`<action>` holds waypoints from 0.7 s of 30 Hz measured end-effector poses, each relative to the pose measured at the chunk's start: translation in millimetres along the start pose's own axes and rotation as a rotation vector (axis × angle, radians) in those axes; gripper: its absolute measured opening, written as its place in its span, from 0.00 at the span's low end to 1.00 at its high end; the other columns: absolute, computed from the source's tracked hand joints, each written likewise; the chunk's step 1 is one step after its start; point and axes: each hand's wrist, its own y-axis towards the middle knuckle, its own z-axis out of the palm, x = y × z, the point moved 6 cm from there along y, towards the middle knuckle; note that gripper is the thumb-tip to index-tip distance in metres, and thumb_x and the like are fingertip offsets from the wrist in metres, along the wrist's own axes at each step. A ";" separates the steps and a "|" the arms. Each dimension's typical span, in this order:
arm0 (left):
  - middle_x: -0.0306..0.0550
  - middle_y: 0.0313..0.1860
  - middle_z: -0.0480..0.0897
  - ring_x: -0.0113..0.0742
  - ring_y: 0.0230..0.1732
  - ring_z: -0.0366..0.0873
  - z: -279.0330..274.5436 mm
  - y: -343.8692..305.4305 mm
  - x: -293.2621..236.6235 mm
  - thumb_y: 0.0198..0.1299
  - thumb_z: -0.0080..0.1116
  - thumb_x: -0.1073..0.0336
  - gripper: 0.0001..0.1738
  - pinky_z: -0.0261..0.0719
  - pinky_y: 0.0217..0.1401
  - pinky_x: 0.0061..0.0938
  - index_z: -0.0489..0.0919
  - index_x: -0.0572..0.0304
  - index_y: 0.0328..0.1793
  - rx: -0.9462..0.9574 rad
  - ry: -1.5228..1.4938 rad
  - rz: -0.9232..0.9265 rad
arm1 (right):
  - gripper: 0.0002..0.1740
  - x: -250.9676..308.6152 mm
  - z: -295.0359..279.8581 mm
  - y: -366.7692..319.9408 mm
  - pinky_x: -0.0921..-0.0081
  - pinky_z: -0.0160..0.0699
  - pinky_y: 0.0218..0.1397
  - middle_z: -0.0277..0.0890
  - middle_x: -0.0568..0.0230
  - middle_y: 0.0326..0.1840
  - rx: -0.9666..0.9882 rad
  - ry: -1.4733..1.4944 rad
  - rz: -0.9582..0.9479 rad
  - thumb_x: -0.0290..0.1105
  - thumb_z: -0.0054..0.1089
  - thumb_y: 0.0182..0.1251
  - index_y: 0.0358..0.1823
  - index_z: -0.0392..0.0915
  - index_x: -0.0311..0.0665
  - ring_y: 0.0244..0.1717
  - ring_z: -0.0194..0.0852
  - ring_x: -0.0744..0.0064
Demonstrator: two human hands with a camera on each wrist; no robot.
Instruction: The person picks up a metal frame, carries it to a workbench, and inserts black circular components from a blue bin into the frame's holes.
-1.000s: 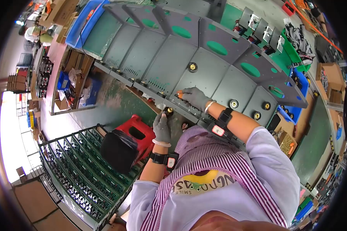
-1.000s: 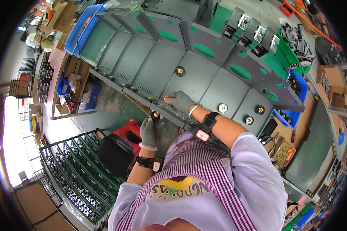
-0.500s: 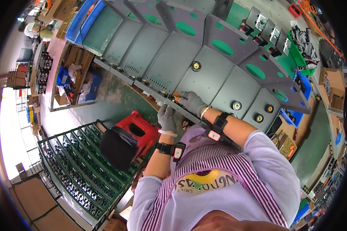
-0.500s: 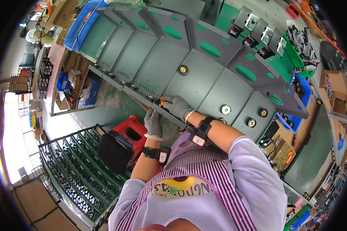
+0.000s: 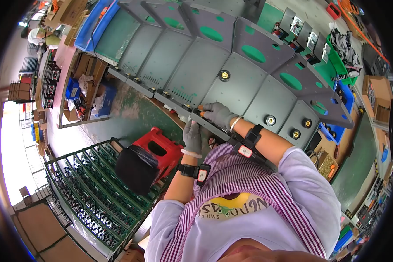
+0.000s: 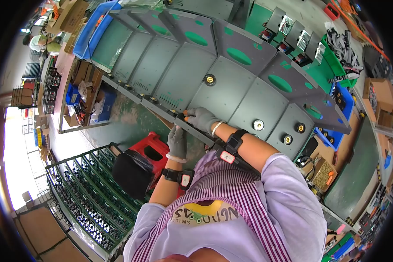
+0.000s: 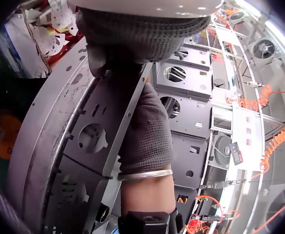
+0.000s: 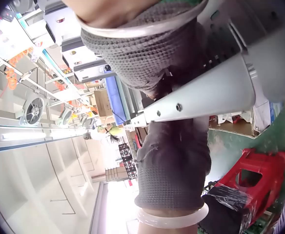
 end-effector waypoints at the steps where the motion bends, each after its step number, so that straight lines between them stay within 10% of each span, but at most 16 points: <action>1: 0.38 0.36 0.78 0.25 0.37 0.74 6.9 -2.6 0.0 0.61 0.49 0.64 0.15 0.72 0.40 0.17 0.75 0.68 0.47 0.004 -0.139 -0.006 | 0.21 -0.8 -0.4 3.3 0.78 0.71 0.47 0.79 0.58 0.41 0.003 -0.068 -0.018 0.35 0.54 0.58 0.54 0.74 0.40 0.39 0.76 0.72; 5: 0.37 0.31 0.76 0.24 0.33 0.72 14.3 -9.0 -24.4 0.61 0.51 0.61 0.13 0.70 0.37 0.17 0.75 0.66 0.42 0.003 0.371 0.003 | 0.21 4.5 -4.4 3.2 0.76 0.71 0.48 0.79 0.55 0.42 0.068 -0.123 0.011 0.38 0.55 0.56 0.52 0.76 0.42 0.40 0.77 0.66; 11: 0.37 0.31 0.76 0.24 0.33 0.71 6.1 1.3 -4.2 0.58 0.57 0.63 0.13 0.71 0.36 0.20 0.75 0.66 0.41 0.073 -0.005 -0.064 | 0.24 2.7 -6.3 19.7 0.73 0.72 0.47 0.78 0.50 0.42 0.013 -0.294 -0.215 0.43 0.52 0.56 0.51 0.74 0.36 0.41 0.77 0.60; 17: 0.37 0.39 0.76 0.25 0.41 0.71 5.7 2.5 -2.3 0.59 0.55 0.62 0.17 0.68 0.46 0.20 0.75 0.66 0.50 0.068 0.149 -0.088 | 0.19 -2.7 1.1 26.3 0.83 0.72 0.45 0.78 0.65 0.39 0.196 -0.012 -0.171 0.28 0.59 0.52 0.48 0.75 0.32 0.39 0.72 0.81; 21: 0.38 0.41 0.76 0.25 0.42 0.71 16.3 -4.7 -18.8 0.59 0.53 0.61 0.18 0.67 0.47 0.20 0.75 0.67 0.51 0.124 0.126 -0.077 | 0.19 -7.2 -1.4 32.4 0.81 0.72 0.41 0.78 0.65 0.36 0.257 -0.043 -0.159 0.30 0.57 0.54 0.49 0.75 0.36 0.35 0.73 0.78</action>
